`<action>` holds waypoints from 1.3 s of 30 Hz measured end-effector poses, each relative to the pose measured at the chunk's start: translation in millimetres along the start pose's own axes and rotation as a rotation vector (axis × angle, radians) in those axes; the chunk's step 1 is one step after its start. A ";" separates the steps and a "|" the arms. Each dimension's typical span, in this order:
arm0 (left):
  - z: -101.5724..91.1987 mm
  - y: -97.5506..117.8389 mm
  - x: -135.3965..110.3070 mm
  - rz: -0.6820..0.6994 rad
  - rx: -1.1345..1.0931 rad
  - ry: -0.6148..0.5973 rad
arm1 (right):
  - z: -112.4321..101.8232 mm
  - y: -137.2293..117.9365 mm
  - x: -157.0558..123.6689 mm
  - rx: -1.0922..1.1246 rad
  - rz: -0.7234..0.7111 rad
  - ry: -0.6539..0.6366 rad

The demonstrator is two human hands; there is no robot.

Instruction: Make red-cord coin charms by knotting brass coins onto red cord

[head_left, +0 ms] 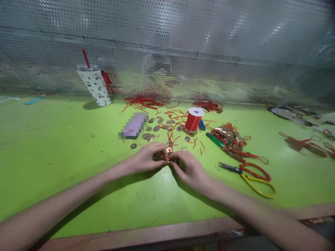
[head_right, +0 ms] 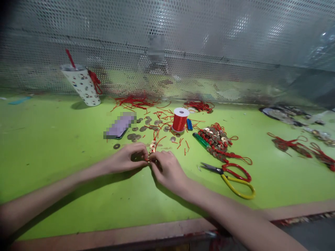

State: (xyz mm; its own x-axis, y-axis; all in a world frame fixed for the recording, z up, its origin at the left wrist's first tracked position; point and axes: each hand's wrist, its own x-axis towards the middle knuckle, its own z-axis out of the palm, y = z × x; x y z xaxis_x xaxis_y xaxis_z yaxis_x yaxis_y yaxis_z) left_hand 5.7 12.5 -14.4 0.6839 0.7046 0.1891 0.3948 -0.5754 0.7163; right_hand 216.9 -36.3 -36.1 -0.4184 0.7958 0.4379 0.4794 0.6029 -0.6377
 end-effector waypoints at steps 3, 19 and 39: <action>5.1 2.5 -2.0 0.036 0.150 0.048 | 0.4 0.3 -0.6 -0.002 0.016 -0.002; 2.8 11.4 2.1 -0.356 -0.443 0.055 | -1.8 -2.5 0.7 -0.039 0.025 -0.019; 10.8 16.8 4.1 -0.584 -0.787 0.310 | 9.5 -3.4 -5.4 -0.329 -0.307 -0.086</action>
State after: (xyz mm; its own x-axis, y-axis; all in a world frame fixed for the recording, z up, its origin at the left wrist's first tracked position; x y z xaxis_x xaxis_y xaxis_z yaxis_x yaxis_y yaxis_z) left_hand 21.7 1.2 -8.9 0.2816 0.9278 -0.2446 0.0249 0.2477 0.9685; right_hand 210.2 -43.2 -42.3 -0.6355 0.5780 0.5119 0.5365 0.8074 -0.2455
